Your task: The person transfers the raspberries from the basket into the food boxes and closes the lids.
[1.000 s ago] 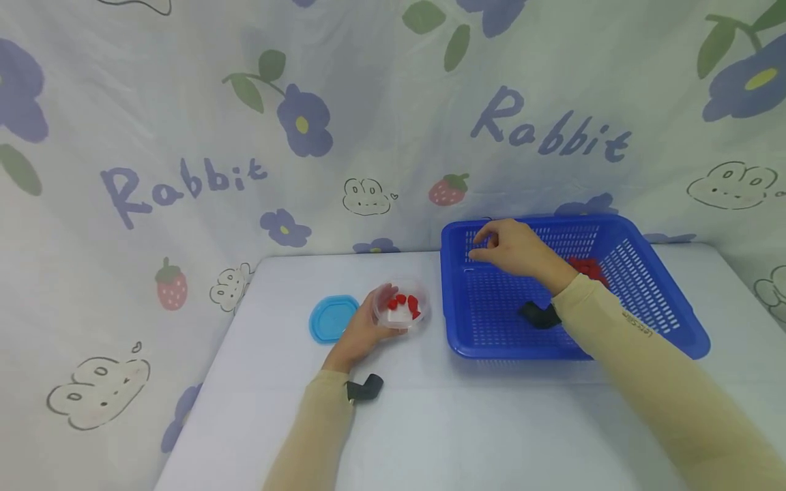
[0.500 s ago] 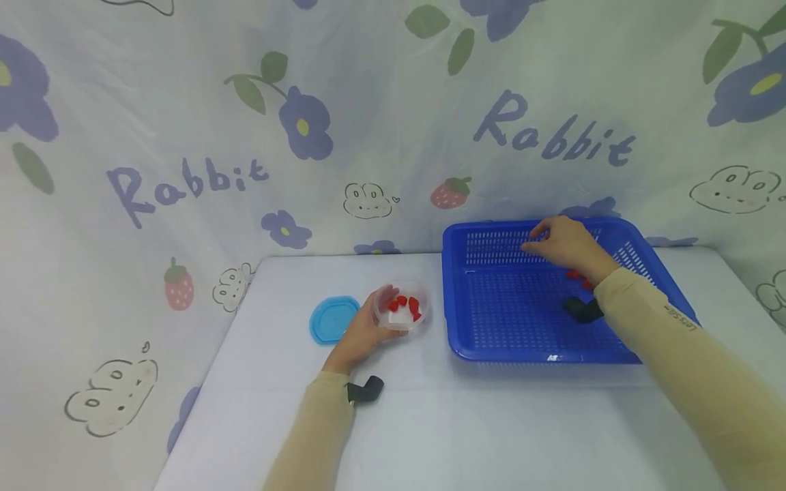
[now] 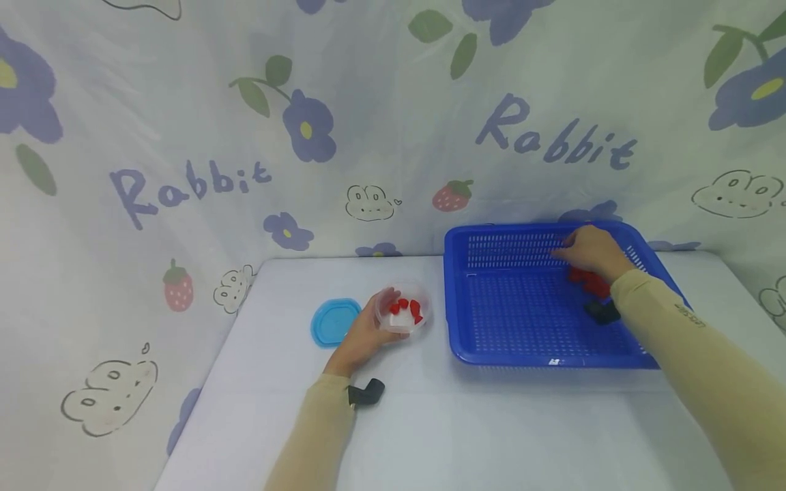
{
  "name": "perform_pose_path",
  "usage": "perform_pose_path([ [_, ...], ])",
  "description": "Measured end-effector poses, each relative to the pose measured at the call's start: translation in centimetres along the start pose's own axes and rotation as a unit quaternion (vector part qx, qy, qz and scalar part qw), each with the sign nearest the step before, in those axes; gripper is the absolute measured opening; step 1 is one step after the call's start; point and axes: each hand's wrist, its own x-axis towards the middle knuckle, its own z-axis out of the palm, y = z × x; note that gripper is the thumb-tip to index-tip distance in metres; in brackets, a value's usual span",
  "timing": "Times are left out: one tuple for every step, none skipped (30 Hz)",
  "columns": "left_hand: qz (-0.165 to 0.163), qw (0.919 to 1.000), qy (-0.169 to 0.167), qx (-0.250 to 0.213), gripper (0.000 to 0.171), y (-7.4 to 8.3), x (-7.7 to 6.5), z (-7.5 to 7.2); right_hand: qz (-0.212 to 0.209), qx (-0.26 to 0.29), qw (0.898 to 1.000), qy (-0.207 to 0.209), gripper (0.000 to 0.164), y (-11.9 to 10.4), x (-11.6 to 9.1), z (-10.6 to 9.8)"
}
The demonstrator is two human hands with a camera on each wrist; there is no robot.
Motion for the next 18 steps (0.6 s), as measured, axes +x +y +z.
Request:
perform_pose_path([
  [0.001, 1.0, 0.0, 0.001, 0.092, 0.0, 0.0, 0.0, 0.004, -0.001, 1.0, -0.001, 0.042, 0.2, 0.0, 0.0],
  [0.003, 1.0, 0.0, 0.001, 0.091, 0.0, 0.0, 0.0, 0.005, -0.005, 1.0, -0.002, 0.04, 0.3, 0.0, 0.1],
  [0.004, 1.0, 0.0, 0.002, 0.091, 0.0, 0.0, 0.0, 0.01, -0.007, 1.0, -0.006, 0.038, 0.3, 0.0, 0.1],
  [0.005, 1.0, 0.001, 0.001, 0.09, -0.1, 0.0, 0.0, 0.014, -0.01, 1.0, -0.011, 0.037, 0.4, 0.0, 0.1],
  [0.007, 1.0, 0.001, 0.001, 0.09, 0.0, -0.1, 0.0, 0.019, -0.015, 1.0, -0.016, 0.036, 0.4, 0.0, 0.2],
  [0.008, 1.0, 0.002, 0.001, 0.089, 0.0, -0.1, 0.0, 0.023, -0.02, 0.999, -0.021, 0.034, 0.4, 0.0, 0.2],
  [0.008, 1.0, 0.002, 0.001, 0.089, 0.0, -0.1, 0.0, 0.028, -0.027, 0.999, -0.029, 0.033, 0.3, 0.0, 0.3],
  [0.009, 1.0, 0.002, 0.001, 0.089, 0.0, -0.1, 0.0, 0.031, -0.034, 0.998, -0.034, 0.031, 0.4, -0.1, 0.5],
  [0.01, 0.9999, 0.002, 0.002, 0.089, 0.0, -0.1, 0.0, 0.037, -0.04, 0.998, -0.039, 0.03, 0.4, -0.1, 0.6],
  [0.01, 0.9999, 0.002, 0.004, 0.089, 0.0, -0.1, 0.0, 0.042, -0.048, 0.997, -0.044, 0.029, 0.5, -0.1, 0.8],
  [0.011, 0.9999, 0.002, 0.006, 0.089, 0.0, -0.2, 0.0, 0.046, -0.055, 0.996, -0.046, 0.028, 0.5, -0.1, 1.0],
  [0.011, 0.9999, 0.002, 0.007, 0.09, 0.0, -0.2, 0.1, 0.05, -0.061, 0.996, -0.052, 0.026, 0.6, -0.1, 1.1],
  [0.012, 0.9999, 0.002, 0.007, 0.09, 0.0, -0.2, 0.1, 0.053, -0.068, 0.995, -0.055, 0.025, 0.7, -0.2, 1.3],
  [0.012, 0.9999, 0.002, 0.009, 0.09, 0.0, -0.2, 0.1, 0.058, -0.071, 0.994, -0.061, 0.023, 0.8, -0.2, 1.4],
  [0.011, 0.9999, 0.002, 0.01, 0.09, 0.0, -0.2, 0.1, 0.063, -0.074, 0.993, -0.063, 0.022, 0.9, -0.2, 1.5],
  [0.01, 0.9999, 0.002, 0.01, 0.09, -0.1, -0.2, 0.1, 0.064, -0.077, 0.993, -0.062, 0.021, 1.0, -0.2, 1.7],
  [0.011, 0.9999, 0.002, 0.009, 0.091, -0.1, -0.2, 0.1, 0.067, -0.077, 0.993, -0.063, 0.021, 1.0, -0.2, 1.8],
  [0.01, 0.9999, 0.003, 0.009, 0.091, -0.1, -0.3, 0.1, 0.071, -0.075, 0.993, -0.064, 0.021, 1.1, -0.2, 1.9],
])
